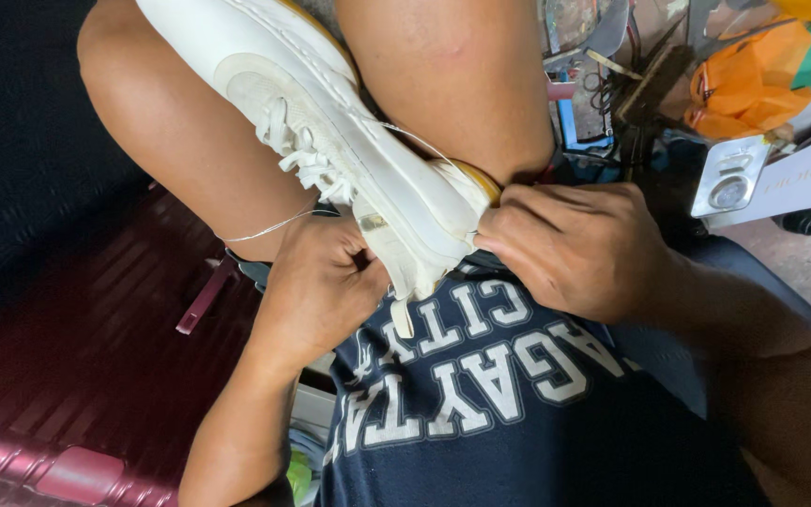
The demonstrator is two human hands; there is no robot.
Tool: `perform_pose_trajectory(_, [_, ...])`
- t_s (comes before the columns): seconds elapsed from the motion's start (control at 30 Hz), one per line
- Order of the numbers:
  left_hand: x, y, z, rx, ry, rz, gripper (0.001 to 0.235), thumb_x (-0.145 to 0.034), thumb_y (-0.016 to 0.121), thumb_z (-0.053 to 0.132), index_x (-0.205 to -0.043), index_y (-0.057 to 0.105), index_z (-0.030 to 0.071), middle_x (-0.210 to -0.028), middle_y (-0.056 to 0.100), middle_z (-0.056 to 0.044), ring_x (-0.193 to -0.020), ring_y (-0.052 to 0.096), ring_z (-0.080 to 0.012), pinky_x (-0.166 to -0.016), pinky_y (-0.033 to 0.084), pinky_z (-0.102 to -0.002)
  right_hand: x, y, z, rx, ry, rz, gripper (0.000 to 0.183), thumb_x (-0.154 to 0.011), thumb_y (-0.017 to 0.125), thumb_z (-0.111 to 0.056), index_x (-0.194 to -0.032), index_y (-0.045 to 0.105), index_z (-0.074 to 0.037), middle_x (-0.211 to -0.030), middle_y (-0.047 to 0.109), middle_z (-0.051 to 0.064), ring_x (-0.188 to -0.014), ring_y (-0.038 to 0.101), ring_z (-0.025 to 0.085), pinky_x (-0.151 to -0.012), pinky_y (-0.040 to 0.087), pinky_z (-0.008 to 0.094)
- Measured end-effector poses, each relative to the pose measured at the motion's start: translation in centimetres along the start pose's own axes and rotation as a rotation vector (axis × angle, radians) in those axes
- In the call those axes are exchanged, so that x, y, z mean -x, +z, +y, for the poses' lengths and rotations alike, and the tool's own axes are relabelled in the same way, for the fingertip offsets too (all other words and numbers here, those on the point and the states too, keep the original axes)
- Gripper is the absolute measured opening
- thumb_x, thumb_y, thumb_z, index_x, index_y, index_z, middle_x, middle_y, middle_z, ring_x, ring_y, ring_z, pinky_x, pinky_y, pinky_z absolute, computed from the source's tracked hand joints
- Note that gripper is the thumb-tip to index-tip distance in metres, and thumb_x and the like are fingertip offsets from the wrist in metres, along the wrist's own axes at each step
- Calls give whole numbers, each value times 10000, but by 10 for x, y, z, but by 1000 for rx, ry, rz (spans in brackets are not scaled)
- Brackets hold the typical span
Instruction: The person holds a white sneaker on their lap and uses a needle and thread to stitch the sole area. They repeatedly push the needle through the shoe material and pull the thread tight, continuing the sewing process across the clip.
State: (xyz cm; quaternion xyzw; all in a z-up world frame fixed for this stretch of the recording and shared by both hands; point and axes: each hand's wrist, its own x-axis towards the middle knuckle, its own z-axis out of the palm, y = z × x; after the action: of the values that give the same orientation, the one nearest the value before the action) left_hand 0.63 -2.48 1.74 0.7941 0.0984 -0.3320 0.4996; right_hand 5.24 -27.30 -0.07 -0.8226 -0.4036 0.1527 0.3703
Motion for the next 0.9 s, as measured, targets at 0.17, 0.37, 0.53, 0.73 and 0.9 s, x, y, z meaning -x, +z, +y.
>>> perform_pose_trajectory(0.17, [-2,-1,-7,-100,80,6,60,-803,682,67,-805,731,32,-737,694,-179,-657,701,-335,-606,543,-389,0,-4,-11,74,-21,-59,115,-937,722,-103,-983,678,-7,-927,714,126,-791,717,218,-666,585,309])
perform_pose_trajectory(0.37, [2,-2,-14,-176,189,23,86,-773,706,57,-726,679,-10,-705,642,-227,-672,643,-421,-606,499,-466,-8,-7,-28,449,-18,-192,116,-895,608,-64,-989,655,-15,-851,630,106,-757,641,220,-666,526,330])
perform_pose_trajectory(0.53, [1,-5,-23,-113,158,-9,132,-779,711,76,-697,659,-14,-680,631,-228,-635,640,-410,-591,501,-455,-16,-11,-31,445,-85,-281,55,-903,646,-94,-928,655,-46,-798,613,72,-691,613,186,-623,492,315])
perform_pose_trajectory(0.73, [-5,-3,-27,-84,254,18,229,-769,740,97,-618,612,-19,-646,612,-225,-619,643,-400,-596,507,-443,-16,-21,-18,532,-88,-214,291,-933,754,-340,-793,649,-108,-663,585,7,-559,577,154,-511,448,320])
perform_pose_trajectory(0.9, [-10,-6,-35,15,189,-35,38,-802,690,32,-778,701,5,-580,613,-143,-488,594,-243,-516,470,-371,-8,-30,-1,635,2,-99,578,-865,753,-631,-676,655,-93,-575,585,27,-458,543,179,-426,405,313])
